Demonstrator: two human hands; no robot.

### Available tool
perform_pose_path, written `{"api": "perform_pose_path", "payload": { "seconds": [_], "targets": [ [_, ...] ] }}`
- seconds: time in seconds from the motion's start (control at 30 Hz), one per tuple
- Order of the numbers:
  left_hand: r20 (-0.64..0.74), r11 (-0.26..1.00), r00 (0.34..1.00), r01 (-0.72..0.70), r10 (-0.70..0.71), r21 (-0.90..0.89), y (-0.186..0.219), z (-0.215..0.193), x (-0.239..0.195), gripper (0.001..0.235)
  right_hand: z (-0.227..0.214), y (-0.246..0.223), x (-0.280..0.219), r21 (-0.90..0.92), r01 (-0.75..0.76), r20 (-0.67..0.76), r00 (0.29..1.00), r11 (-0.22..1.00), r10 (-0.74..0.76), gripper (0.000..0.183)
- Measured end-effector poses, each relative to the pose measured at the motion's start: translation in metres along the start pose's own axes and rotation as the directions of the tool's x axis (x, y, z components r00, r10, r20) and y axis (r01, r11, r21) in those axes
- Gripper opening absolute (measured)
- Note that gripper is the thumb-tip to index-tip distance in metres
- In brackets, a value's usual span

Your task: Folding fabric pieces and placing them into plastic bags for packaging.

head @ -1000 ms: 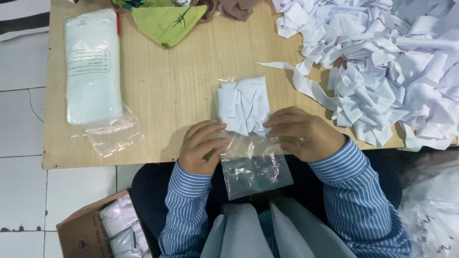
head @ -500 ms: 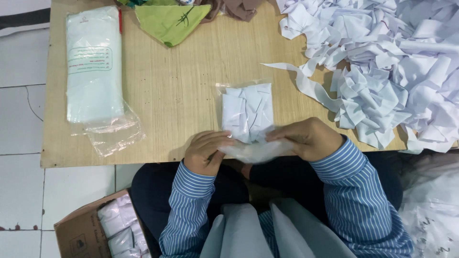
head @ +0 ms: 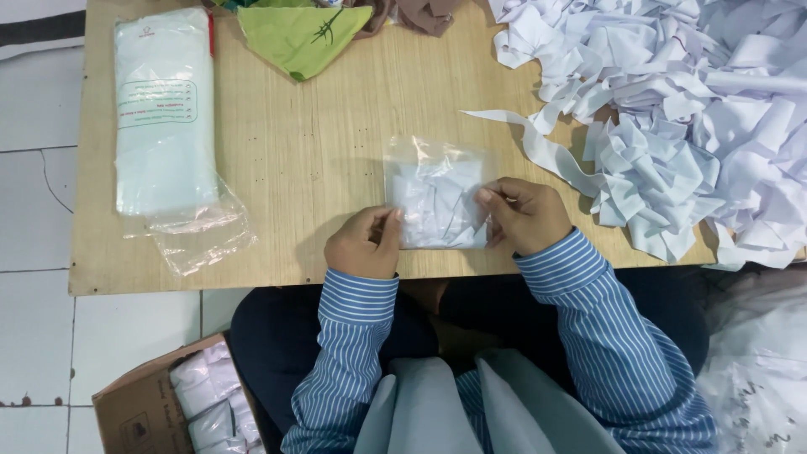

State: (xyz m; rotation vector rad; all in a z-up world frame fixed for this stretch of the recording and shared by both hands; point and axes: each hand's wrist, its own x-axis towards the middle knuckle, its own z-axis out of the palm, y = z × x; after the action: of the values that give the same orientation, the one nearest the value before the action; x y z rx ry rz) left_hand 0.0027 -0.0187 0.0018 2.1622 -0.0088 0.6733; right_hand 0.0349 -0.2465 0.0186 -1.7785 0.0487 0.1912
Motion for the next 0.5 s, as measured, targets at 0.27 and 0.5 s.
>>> {"api": "perform_pose_path", "payload": {
  "seconds": [0.27, 0.5],
  "targets": [
    [0.094, 0.963, 0.970, 0.207, -0.225, 0.172, 0.004, 0.006, 0.005, 0.012, 0.011, -0.011, 0.001, -0.015, 0.089, -0.185, 0.979, 0.996, -0.090, 0.010],
    [0.158, 0.944, 0.954, 0.210, -0.255, 0.254, 0.003, 0.007, 0.008, 0.016, 0.006, -0.026, 0.000, -0.481, 0.617, -0.128, 0.653, 0.623, -0.746, 0.035]
  ]
}}
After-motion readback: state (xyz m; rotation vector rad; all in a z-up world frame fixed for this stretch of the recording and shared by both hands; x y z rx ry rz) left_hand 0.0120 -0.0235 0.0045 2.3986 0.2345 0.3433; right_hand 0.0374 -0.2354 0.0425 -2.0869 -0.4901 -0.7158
